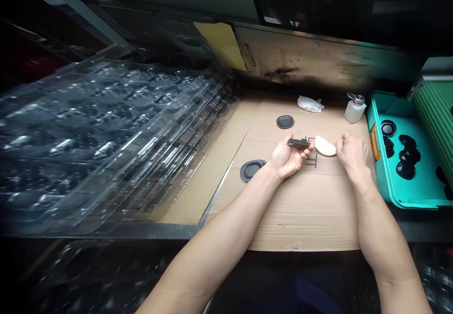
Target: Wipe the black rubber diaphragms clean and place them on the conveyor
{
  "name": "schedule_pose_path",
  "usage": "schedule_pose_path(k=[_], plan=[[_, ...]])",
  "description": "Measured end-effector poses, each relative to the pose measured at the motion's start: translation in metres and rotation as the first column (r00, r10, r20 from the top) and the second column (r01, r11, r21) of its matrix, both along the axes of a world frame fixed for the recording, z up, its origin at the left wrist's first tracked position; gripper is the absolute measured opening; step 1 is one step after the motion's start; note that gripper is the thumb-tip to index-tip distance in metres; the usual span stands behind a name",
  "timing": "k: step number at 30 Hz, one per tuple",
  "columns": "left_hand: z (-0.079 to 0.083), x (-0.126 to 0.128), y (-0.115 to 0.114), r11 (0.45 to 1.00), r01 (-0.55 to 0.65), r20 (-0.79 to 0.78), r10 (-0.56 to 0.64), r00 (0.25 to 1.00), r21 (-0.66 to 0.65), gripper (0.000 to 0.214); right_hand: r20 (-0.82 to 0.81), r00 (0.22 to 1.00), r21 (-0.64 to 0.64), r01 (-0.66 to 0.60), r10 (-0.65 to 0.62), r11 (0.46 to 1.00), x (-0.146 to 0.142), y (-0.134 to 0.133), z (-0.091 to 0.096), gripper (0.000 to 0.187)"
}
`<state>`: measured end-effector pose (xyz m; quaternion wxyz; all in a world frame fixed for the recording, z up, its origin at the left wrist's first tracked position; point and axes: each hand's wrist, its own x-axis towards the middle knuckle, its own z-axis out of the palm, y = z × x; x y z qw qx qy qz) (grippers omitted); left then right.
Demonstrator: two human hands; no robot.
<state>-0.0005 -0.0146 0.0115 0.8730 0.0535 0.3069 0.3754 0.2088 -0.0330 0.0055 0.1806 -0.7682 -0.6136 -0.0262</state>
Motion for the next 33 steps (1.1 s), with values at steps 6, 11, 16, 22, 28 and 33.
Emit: schedule_pose_path(k=[6, 11, 16, 22, 28, 33], plan=[[-0.006, -0.001, 0.001, 0.99, -0.032, -0.073, 0.043, 0.996, 0.136, 0.064, 0.13, 0.966, 0.021, -0.226, 0.222, 0.974, -0.009, -0.008, 0.0, 0.05], [-0.01, -0.006, 0.005, 0.938, -0.166, -0.067, 0.194, 0.979, 0.305, 0.04, 0.074, 0.893, -0.086, -0.438, 0.444, 0.895, -0.025, -0.009, -0.009, 0.037], [-0.015, 0.0, 0.006, 0.916, -0.264, 0.03, 0.268, 0.963, 0.301, 0.033, -0.171, 0.913, 0.258, -0.321, 0.37, 0.911, -0.052, -0.013, -0.019, 0.045], [-0.019, 0.008, 0.002, 0.938, -0.199, 0.046, 0.194, 0.98, 0.283, 0.044, -0.095, 0.895, 0.219, -0.409, 0.437, 0.886, -0.097, -0.025, -0.026, 0.04], [-0.02, 0.008, 0.004, 0.954, -0.195, 0.051, 0.188, 0.981, 0.227, 0.046, -0.117, 0.903, 0.208, -0.384, 0.413, 0.899, -0.093, -0.02, -0.022, 0.039], [-0.019, 0.008, 0.003, 0.955, -0.196, 0.074, 0.184, 0.98, 0.223, 0.04, -0.178, 0.933, 0.257, -0.264, 0.314, 0.93, -0.073, -0.006, -0.022, 0.04]])
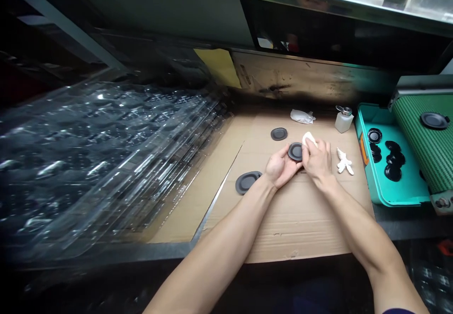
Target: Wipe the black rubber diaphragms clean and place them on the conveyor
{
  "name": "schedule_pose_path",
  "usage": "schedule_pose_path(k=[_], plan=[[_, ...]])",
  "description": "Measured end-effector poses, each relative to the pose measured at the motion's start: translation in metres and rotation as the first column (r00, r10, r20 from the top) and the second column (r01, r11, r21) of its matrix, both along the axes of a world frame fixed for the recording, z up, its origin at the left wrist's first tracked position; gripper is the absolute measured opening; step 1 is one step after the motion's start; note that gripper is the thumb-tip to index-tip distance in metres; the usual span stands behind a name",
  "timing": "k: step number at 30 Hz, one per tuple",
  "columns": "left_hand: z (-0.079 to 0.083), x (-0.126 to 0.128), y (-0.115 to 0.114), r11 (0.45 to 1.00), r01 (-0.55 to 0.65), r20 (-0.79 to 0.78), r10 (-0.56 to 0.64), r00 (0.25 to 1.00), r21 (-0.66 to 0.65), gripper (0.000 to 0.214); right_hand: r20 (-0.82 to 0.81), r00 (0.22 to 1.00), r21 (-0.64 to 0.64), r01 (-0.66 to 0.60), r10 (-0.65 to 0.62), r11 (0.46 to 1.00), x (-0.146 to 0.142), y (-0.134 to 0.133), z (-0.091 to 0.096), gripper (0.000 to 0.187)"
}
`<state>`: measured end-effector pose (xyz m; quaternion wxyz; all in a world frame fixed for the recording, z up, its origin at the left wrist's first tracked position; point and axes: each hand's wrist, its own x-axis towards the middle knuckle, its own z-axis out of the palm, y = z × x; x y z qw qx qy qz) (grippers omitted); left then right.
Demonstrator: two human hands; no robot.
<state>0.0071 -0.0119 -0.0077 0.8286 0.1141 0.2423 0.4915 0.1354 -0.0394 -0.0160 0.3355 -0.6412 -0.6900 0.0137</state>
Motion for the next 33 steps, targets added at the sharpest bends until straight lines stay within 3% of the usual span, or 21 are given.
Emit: schedule_pose_path(k=[6, 11, 20, 25, 27, 29, 31, 33], plan=[[0.001, -0.001, 0.001, 0.994, 0.092, 0.004, -0.091, 0.996, -0.058, 0.04, -0.223, 0.975, 0.052, 0.017, -0.005, 0.999, 0.021, -0.002, 0.015, 0.064], [0.006, -0.008, 0.004, 0.976, 0.122, -0.017, -0.127, 0.992, -0.18, 0.06, -0.283, 0.958, -0.028, 0.039, -0.046, 0.999, 0.028, -0.005, 0.02, 0.056], [0.013, -0.014, 0.004, 0.967, 0.119, 0.036, -0.114, 0.993, -0.224, 0.065, -0.139, 0.987, -0.095, 0.067, -0.08, 0.993, 0.038, 0.0, 0.009, 0.058], [0.013, -0.016, 0.004, 0.97, 0.112, 0.066, -0.1, 0.993, -0.217, 0.063, 0.036, 0.994, -0.165, -0.098, 0.105, 0.981, 0.038, -0.002, 0.009, 0.045], [0.013, -0.017, 0.005, 0.972, 0.099, 0.072, -0.086, 0.994, -0.215, 0.063, 0.147, 0.988, -0.126, -0.029, 0.047, 0.992, 0.044, -0.005, 0.014, 0.037], [0.014, -0.017, 0.005, 0.974, 0.087, 0.063, -0.076, 0.995, -0.21, 0.063, 0.292, 0.951, -0.091, 0.133, -0.101, 0.987, 0.055, -0.006, 0.019, 0.032], [0.014, -0.017, 0.005, 0.978, 0.088, 0.039, -0.083, 0.996, -0.188, 0.063, 0.397, 0.895, -0.133, 0.274, -0.202, 0.953, 0.069, -0.006, 0.023, 0.029], [0.013, -0.016, 0.004, 0.985, 0.097, -0.013, -0.1, 0.995, -0.145, 0.062, 0.396, 0.891, -0.233, 0.33, -0.221, 0.915, 0.081, -0.004, 0.025, 0.025]])
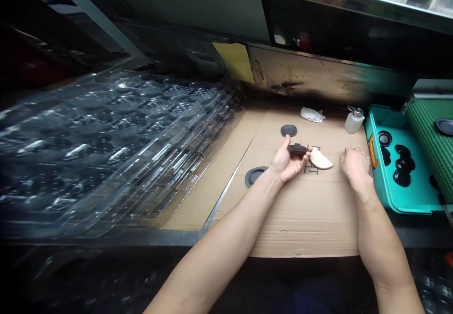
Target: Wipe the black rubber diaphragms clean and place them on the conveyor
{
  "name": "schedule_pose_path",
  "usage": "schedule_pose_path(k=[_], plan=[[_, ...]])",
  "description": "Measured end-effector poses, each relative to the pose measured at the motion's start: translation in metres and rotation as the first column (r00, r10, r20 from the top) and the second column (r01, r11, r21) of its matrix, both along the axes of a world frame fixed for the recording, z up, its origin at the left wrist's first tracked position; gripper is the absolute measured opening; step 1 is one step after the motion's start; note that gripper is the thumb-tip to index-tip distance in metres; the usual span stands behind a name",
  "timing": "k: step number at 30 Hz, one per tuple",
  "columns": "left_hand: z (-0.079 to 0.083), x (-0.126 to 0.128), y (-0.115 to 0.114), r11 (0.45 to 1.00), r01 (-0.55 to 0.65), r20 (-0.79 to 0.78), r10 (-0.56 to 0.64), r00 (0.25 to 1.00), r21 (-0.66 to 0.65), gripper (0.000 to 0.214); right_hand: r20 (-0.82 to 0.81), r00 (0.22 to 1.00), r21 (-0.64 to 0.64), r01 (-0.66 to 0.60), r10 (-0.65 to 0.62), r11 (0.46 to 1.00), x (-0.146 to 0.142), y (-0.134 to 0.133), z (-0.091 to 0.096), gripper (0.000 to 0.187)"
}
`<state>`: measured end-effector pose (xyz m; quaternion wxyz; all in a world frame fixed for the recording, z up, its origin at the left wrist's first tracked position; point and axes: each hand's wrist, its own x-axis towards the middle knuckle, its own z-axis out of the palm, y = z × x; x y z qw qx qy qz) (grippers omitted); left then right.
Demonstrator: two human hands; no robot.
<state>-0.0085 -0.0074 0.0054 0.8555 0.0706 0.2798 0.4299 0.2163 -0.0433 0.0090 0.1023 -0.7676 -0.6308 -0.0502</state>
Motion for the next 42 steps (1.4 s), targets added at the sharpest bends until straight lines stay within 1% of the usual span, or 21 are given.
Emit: schedule_pose_path(k=[1, 2, 3, 4, 6, 8, 9, 11, 14, 17, 19, 22, 25, 29, 33, 36, 39, 41, 42], plan=[[-0.001, 0.001, -0.001, 1.0, 0.011, -0.034, -0.01, 0.999, 0.029, 0.061, -0.053, 0.999, -0.023, -0.002, 0.001, 1.0, 0.003, 0.001, 0.001, 0.023], [-0.001, 0.002, -0.002, 0.998, 0.026, -0.072, -0.022, 0.997, 0.057, 0.06, -0.127, 0.992, -0.012, -0.029, 0.027, 1.0, 0.004, 0.003, 0.002, 0.024], [-0.002, 0.003, -0.003, 0.995, 0.046, -0.111, -0.037, 0.993, 0.086, 0.059, -0.21, 0.974, 0.029, -0.074, 0.079, 0.997, 0.002, 0.004, 0.002, 0.026], [-0.003, 0.005, -0.004, 0.991, 0.07, -0.15, -0.052, 0.987, 0.114, 0.058, -0.295, 0.943, 0.089, -0.133, 0.154, 0.987, -0.003, 0.004, 0.003, 0.028], [-0.005, 0.009, -0.007, 0.978, 0.119, -0.212, -0.082, 0.974, 0.169, 0.056, -0.42, 0.844, 0.208, -0.269, 0.334, 0.941, -0.017, 0.002, 0.004, 0.03], [-0.008, 0.013, -0.01, 0.964, 0.152, -0.251, -0.095, 0.963, 0.217, 0.055, -0.456, 0.752, 0.27, -0.392, 0.475, 0.88, -0.033, -0.001, 0.004, 0.024], [-0.009, 0.016, -0.012, 0.961, 0.153, -0.269, -0.088, 0.959, 0.23, 0.056, -0.447, 0.728, 0.281, -0.436, 0.519, 0.855, -0.04, -0.002, 0.003, 0.022], [-0.012, 0.021, -0.015, 0.961, 0.14, -0.319, -0.058, 0.946, 0.24, 0.057, -0.406, 0.725, 0.293, -0.473, 0.557, 0.831, -0.05, -0.004, 0.001, 0.021], [-0.017, 0.027, -0.019, 0.954, 0.12, -0.439, 0.013, 0.899, 0.274, 0.06, -0.337, 0.755, 0.304, -0.478, 0.562, 0.824, -0.056, -0.004, -0.004, 0.022], [-0.023, 0.031, -0.02, 0.927, 0.139, -0.536, 0.076, 0.841, 0.349, 0.065, -0.249, 0.789, 0.264, -0.503, 0.562, 0.823, -0.055, -0.003, -0.009, 0.022], [-0.026, 0.031, -0.02, 0.911, 0.152, -0.577, 0.109, 0.81, 0.384, 0.068, -0.179, 0.824, 0.223, -0.498, 0.537, 0.838, -0.055, -0.004, -0.01, 0.023], [-0.029, 0.032, -0.019, 0.91, 0.143, -0.615, 0.142, 0.776, 0.39, 0.067, -0.091, 0.865, 0.184, -0.473, 0.494, 0.862, -0.059, -0.005, -0.009, 0.024], [-0.033, 0.033, -0.018, 0.911, 0.129, -0.635, 0.165, 0.755, 0.391, 0.063, -0.054, 0.865, 0.191, -0.481, 0.498, 0.856, -0.065, -0.005, -0.008, 0.025], [-0.036, 0.034, -0.018, 0.9, 0.137, -0.648, 0.186, 0.739, 0.415, 0.065, -0.076, 0.84, 0.232, -0.51, 0.538, 0.828, -0.067, -0.003, -0.012, 0.025], [-0.032, 0.034, -0.02, 0.916, 0.103, -0.621, 0.177, 0.764, 0.388, 0.073, -0.118, 0.816, 0.268, -0.523, 0.566, 0.809, -0.057, -0.001, -0.02, 0.02], [-0.025, 0.033, -0.022, 0.912, 0.127, -0.596, 0.145, 0.79, 0.39, 0.08, -0.215, 0.788, 0.321, -0.501, 0.577, 0.804, -0.049, 0.001, -0.023, 0.016], [-0.017, 0.028, -0.022, 0.906, 0.13, -0.552, 0.127, 0.824, 0.402, 0.083, -0.319, 0.783, 0.437, -0.378, 0.534, 0.816, -0.045, 0.004, -0.019, 0.018], [-0.011, 0.022, -0.019, 0.915, 0.091, -0.475, 0.117, 0.872, 0.392, 0.08, -0.347, 0.799, 0.492, -0.29, 0.491, 0.821, -0.04, 0.005, -0.017, 0.021], [-0.008, 0.018, -0.017, 0.924, 0.07, -0.423, 0.105, 0.9, 0.377, 0.078, -0.35, 0.812, 0.5, -0.261, 0.468, 0.826, -0.037, 0.007, -0.016, 0.021]])
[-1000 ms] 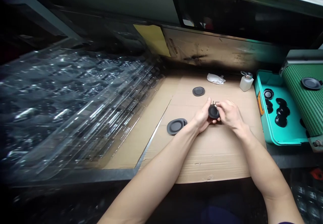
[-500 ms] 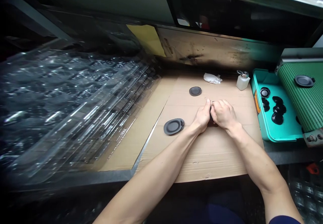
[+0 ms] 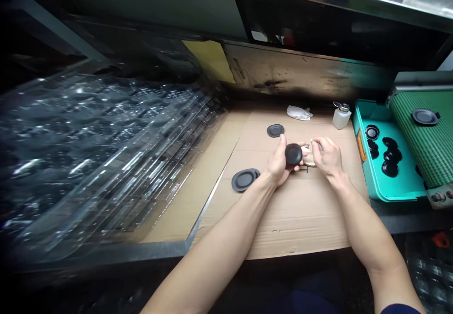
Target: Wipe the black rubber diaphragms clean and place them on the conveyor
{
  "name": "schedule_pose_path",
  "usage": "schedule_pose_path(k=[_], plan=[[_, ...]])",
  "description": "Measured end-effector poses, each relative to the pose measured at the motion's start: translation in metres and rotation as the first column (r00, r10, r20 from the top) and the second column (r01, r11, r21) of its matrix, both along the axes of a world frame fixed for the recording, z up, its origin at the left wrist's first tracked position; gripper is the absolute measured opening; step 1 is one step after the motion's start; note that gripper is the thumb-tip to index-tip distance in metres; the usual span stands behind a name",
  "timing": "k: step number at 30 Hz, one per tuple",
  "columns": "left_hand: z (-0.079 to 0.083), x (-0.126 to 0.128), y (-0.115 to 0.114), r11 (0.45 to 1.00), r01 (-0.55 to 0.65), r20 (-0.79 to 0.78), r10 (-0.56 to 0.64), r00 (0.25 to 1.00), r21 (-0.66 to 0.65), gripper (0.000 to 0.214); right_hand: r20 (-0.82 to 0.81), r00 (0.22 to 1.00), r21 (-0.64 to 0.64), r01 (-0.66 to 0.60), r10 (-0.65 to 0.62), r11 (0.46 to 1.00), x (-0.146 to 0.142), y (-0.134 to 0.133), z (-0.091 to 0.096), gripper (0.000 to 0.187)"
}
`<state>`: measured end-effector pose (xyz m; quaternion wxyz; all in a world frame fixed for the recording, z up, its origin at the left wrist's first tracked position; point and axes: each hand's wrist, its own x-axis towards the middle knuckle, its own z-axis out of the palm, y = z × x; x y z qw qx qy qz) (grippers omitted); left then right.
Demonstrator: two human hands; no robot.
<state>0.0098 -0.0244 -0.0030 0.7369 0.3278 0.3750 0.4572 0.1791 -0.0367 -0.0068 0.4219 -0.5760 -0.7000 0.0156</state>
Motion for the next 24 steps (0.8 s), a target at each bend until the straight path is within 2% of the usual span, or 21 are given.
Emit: schedule_pose_path(k=[4, 7, 9, 12, 18, 21, 24], plan=[[0.01, -0.016, 0.008, 0.994, 0.058, 0.228, -0.036, 0.973, -0.091, 0.071, 0.095, 0.987, -0.081, 0.137, -0.129, 0.987, 0.021, 0.006, -0.002, 0.023], [0.014, -0.023, 0.009, 0.993, 0.085, 0.308, -0.055, 0.95, -0.085, 0.067, 0.199, 0.954, -0.165, 0.258, -0.224, 0.952, 0.037, 0.01, -0.007, 0.024], [0.014, -0.024, 0.008, 0.993, 0.099, 0.338, -0.073, 0.938, -0.062, 0.065, 0.227, 0.943, -0.2, 0.29, -0.244, 0.936, 0.044, 0.011, -0.009, 0.025], [0.014, -0.023, 0.007, 0.995, 0.101, 0.359, -0.084, 0.93, -0.029, 0.063, 0.199, 0.956, -0.194, 0.255, -0.217, 0.947, 0.044, 0.012, -0.009, 0.025], [0.015, -0.022, 0.007, 0.997, 0.074, 0.363, -0.059, 0.93, -0.028, 0.063, 0.136, 0.978, -0.102, 0.171, -0.156, 0.98, 0.033, 0.01, -0.004, 0.03], [0.015, -0.021, 0.008, 0.997, 0.077, 0.364, -0.06, 0.93, -0.031, 0.065, 0.216, 0.951, -0.148, 0.254, -0.22, 0.956, 0.036, 0.007, -0.003, 0.031], [0.008, -0.018, 0.01, 0.998, 0.007, 0.285, -0.024, 0.958, 0.06, 0.072, 0.333, 0.885, -0.173, 0.396, -0.325, 0.902, 0.041, 0.004, 0.0, 0.03]])
